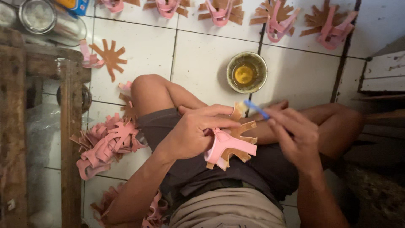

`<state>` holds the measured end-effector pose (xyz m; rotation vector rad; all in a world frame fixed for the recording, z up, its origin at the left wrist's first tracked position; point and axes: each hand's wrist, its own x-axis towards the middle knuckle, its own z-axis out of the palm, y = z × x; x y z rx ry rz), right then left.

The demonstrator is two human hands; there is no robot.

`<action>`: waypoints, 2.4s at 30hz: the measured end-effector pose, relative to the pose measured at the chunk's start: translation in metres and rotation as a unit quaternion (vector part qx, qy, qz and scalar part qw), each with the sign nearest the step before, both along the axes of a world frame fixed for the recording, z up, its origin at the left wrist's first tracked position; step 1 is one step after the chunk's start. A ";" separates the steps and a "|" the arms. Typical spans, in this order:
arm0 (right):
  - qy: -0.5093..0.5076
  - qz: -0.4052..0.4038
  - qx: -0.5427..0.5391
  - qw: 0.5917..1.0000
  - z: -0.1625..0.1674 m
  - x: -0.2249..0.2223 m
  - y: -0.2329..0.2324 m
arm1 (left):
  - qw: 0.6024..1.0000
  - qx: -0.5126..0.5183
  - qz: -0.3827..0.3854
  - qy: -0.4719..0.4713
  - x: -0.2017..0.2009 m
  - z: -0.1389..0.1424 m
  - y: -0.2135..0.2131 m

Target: The person sits on the workshop floor and applies glue with a toothbrush to star-shaped pink shoe upper components, brushing the liquid over the tan backing of each piece. They dip the brush into a bowl of glue, coat one piece at a time, and set finished pieces on the floor with others awaiting coating.

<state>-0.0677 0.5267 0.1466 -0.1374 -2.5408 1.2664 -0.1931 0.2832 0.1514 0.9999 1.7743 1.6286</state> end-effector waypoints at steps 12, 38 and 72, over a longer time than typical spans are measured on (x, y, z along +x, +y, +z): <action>-0.034 -0.029 -0.034 0.998 0.005 0.002 0.011 | 0.999 -0.034 -0.013 -0.019 0.000 -0.005 0.009; 0.004 -0.021 0.021 1.000 0.007 0.003 0.012 | 0.993 0.057 -0.064 -0.082 -0.007 0.000 0.003; 0.002 -0.035 -0.094 0.995 -0.001 0.016 0.023 | 0.967 0.111 -0.051 -0.222 0.003 -0.011 0.009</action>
